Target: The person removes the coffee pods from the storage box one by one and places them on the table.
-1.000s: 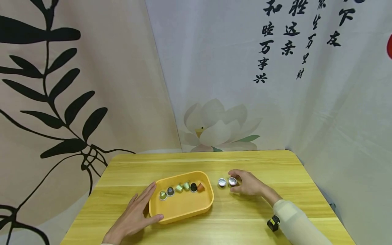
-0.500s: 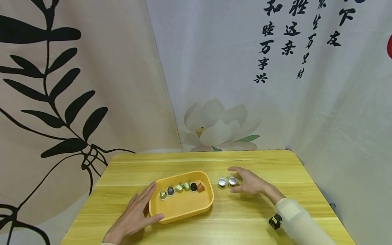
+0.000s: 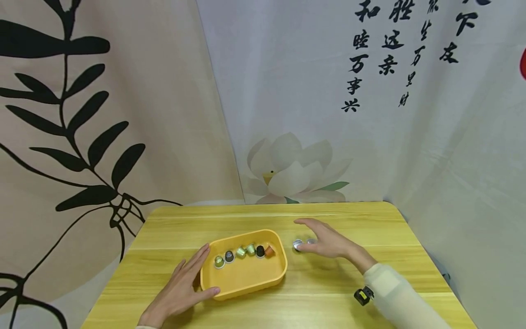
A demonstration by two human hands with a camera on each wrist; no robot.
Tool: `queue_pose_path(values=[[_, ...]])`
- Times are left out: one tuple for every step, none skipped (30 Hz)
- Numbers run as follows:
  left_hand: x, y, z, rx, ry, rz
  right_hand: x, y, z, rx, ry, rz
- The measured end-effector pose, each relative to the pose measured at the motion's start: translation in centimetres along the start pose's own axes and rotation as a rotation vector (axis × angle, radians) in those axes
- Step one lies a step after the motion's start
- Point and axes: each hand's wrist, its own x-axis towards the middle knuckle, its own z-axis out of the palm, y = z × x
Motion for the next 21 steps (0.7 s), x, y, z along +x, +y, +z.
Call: queue_pose_path(values=[[0.0, 0.0, 0.0, 0.0, 0.0, 0.0, 0.1, -0.3, 0.0, 0.0, -0.002, -0.009], [0.0, 0.0, 0.0, 0.001, 0.0, -0.001, 0.2, -0.5, 0.1, -0.005, -0.001, -0.024], [0.0, 0.0, 0.0, 0.002, 0.0, -0.001, 0.3, -0.8, 0.2, -0.012, 0.0, -0.044], [0.0, 0.1, 0.0, 0.004, -0.001, -0.003, 0.4, -1.0, 0.3, -0.019, 0.003, -0.064], [0.1, 0.1, 0.0, 0.006, -0.002, -0.004, 0.6, -1.3, 0.3, -0.024, 0.004, -0.082], [0.1, 0.1, 0.0, 0.007, -0.001, -0.005, 0.7, -1.5, 0.4, -0.023, 0.006, -0.099], [0.1, 0.1, 0.0, 0.008, -0.001, -0.006, 0.8, -1.8, 0.5, -0.024, 0.007, -0.113], [0.1, 0.1, 0.0, 0.008, 0.0, -0.006, 1.0, -2.1, 0.7, -0.029, 0.007, -0.128], [0.1, 0.1, 0.0, 0.007, 0.0, -0.007, 1.2, -2.4, 0.8, -0.038, 0.007, -0.143], [0.1, 0.1, 0.1, 0.01, 0.0, -0.007, 1.3, -2.7, 1.0, -0.044, 0.004, -0.151], [0.1, 0.1, 0.1, 0.006, -0.002, -0.006, 1.5, -3.0, 1.1, -0.055, 0.001, -0.161], [0.1, 0.1, 0.1, 0.004, -0.005, -0.006, 1.6, -3.4, 1.3, -0.061, -0.005, -0.171], [0.1, 0.1, 0.1, 0.002, -0.008, -0.006, 1.8, -3.7, 1.4, -0.072, -0.01, -0.18], [0.1, 0.1, 0.1, -0.001, -0.011, -0.006, 1.9, -4.0, 1.5, -0.083, -0.016, -0.19], [0.1, 0.2, 0.0, -0.003, -0.013, -0.006, 2.1, -4.3, 1.6, -0.095, -0.023, -0.202], [0.1, 0.2, 0.0, -0.004, -0.014, -0.006, 2.2, -4.6, 1.7, -0.1, -0.034, -0.207], [0.1, 0.3, 0.0, -0.009, -0.012, -0.007, 2.3, -4.9, 1.9, -0.108, -0.043, -0.213], [0.1, 0.3, 0.0, -0.004, -0.009, -0.003, 2.4, -5.2, 2.0, -0.119, -0.052, -0.215], [0.1, 0.4, 0.0, -0.001, -0.005, 0.002, 2.6, -5.4, 2.1, -0.132, -0.061, -0.216], [0.1, 0.4, -0.1, 0.002, -0.002, 0.006, 2.7, -5.6, 2.2, -0.145, -0.07, -0.216], [0.1, 0.5, -0.1, 0.007, 0.003, 0.011, 2.8, -5.8, 2.4, -0.158, -0.078, -0.216]])
